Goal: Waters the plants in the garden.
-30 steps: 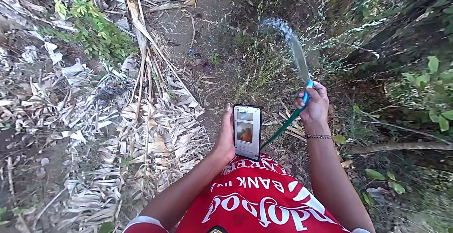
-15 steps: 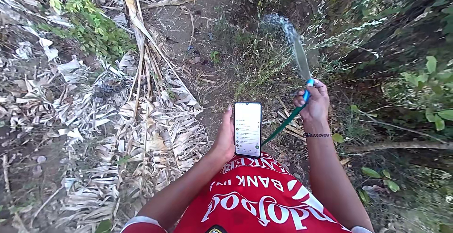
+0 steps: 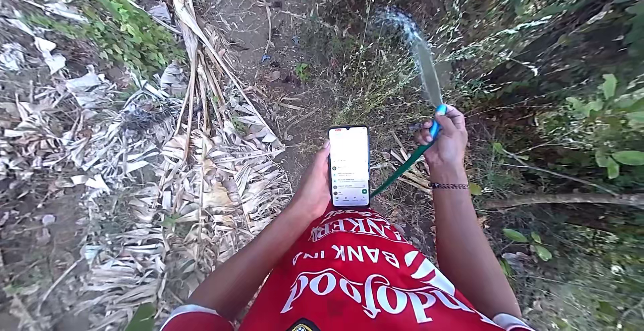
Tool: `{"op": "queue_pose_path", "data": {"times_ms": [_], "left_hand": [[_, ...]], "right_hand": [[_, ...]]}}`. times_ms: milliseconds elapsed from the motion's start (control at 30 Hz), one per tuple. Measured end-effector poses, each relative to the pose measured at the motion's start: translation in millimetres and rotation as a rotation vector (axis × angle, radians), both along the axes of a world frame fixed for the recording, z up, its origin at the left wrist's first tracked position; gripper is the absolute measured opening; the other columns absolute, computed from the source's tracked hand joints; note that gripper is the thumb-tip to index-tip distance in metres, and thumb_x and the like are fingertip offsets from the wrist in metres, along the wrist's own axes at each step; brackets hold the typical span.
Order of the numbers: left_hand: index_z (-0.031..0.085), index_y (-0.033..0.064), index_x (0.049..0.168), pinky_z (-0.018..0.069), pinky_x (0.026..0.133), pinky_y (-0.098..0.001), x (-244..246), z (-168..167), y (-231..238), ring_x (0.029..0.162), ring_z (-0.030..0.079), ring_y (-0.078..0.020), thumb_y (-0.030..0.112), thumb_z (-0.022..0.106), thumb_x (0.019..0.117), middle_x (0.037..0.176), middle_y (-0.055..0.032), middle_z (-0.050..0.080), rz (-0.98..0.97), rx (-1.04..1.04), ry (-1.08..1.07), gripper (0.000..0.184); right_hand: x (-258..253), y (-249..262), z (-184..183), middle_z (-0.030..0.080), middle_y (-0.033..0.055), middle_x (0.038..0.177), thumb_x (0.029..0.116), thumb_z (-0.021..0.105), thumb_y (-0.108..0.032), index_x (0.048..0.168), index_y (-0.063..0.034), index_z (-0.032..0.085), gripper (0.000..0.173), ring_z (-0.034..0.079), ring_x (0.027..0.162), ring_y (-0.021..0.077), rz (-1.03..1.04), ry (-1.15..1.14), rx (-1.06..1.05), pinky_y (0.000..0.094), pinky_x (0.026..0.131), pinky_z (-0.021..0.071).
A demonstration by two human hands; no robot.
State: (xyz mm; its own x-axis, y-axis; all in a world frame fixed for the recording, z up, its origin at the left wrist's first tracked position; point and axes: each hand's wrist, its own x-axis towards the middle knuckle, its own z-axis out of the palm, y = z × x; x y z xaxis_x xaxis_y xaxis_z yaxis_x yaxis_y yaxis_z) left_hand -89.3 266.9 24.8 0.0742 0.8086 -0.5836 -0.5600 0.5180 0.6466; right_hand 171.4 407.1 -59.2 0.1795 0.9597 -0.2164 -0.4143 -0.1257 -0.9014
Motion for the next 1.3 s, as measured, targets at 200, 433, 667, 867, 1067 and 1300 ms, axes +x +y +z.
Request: {"op": "queue_pose_path", "data": {"times_ms": [200, 433, 667, 867, 1067, 1300], "left_hand": [[0.051, 0.0096, 0.144, 0.0543, 0.100, -0.0454, -2, 3, 3, 0.116, 0.066, -0.0265, 0.053, 0.023, 0.1092, 0.127, -0.0148, 0.067, 0.005, -0.006, 0.010, 0.062], [0.056, 0.0055, 0.135, 0.0560, 0.097, -0.0432, -4, 4, 4, 0.110, 0.068, -0.0248, 0.043, 0.032, 0.1108, 0.120, -0.0156, 0.068, 0.020, 0.043, 0.043, 0.051], [0.051, 0.0033, 0.137, 0.0574, 0.095, -0.0441, -4, 12, 9, 0.109, 0.069, -0.0258, 0.036, 0.036, 0.1109, 0.119, -0.0167, 0.068, 0.020, -0.003, 0.003, 0.045], [0.047, 0.0123, 0.142, 0.0591, 0.093, -0.0468, -8, -5, -5, 0.111, 0.069, -0.0255, 0.048, 0.019, 0.1088, 0.122, -0.0129, 0.069, -0.082, 0.071, -0.351, 0.056], [0.053, 0.0166, 0.146, 0.0613, 0.079, -0.0414, -2, -36, -27, 0.105, 0.070, -0.0335, 0.066, 0.034, 0.1022, 0.139, -0.0244, 0.059, -0.198, 0.141, -0.816, 0.068], [0.056, 0.0176, 0.143, 0.0495, 0.100, -0.0645, -9, -31, -18, 0.128, 0.058, -0.0441, 0.069, 0.037, 0.0990, 0.140, -0.0226, 0.058, -0.192, 0.208, -0.887, 0.071]], "right_hand": [[-2, 1, 0, 0.057, -0.0016, 0.071, 0.1071, 0.044, -0.011, 0.123, -0.0158, 0.049, 0.017, 0.048, 0.044, 0.0061, -0.003, -0.005, -0.002, 0.0193, 0.039, 0.0439], [-3, 3, 2, 0.056, -0.0016, 0.070, 0.1081, 0.044, -0.013, 0.123, -0.0159, 0.047, 0.016, 0.047, 0.043, 0.0060, -0.003, -0.004, -0.001, 0.0189, 0.039, 0.0431], [-7, 2, 11, 0.057, -0.0028, 0.074, 0.1075, 0.046, -0.014, 0.125, -0.0179, 0.050, 0.018, 0.046, 0.044, 0.0045, 0.000, -0.034, -0.025, 0.0181, 0.039, 0.0421], [-7, 12, 18, 0.055, 0.0016, 0.069, 0.1067, 0.045, -0.008, 0.129, -0.0101, 0.050, 0.022, 0.045, 0.043, 0.0062, -0.076, -0.019, -0.008, 0.0200, 0.039, 0.0417], [-8, 13, 17, 0.055, 0.0026, 0.067, 0.1058, 0.046, -0.007, 0.127, -0.0091, 0.050, 0.022, 0.046, 0.042, 0.0066, -0.078, 0.011, 0.006, 0.0200, 0.039, 0.0430], [-9, 10, 10, 0.057, 0.0024, 0.070, 0.1066, 0.046, -0.010, 0.129, -0.0114, 0.050, 0.023, 0.047, 0.043, 0.0064, -0.058, 0.007, 0.003, 0.0198, 0.040, 0.0430]]}}
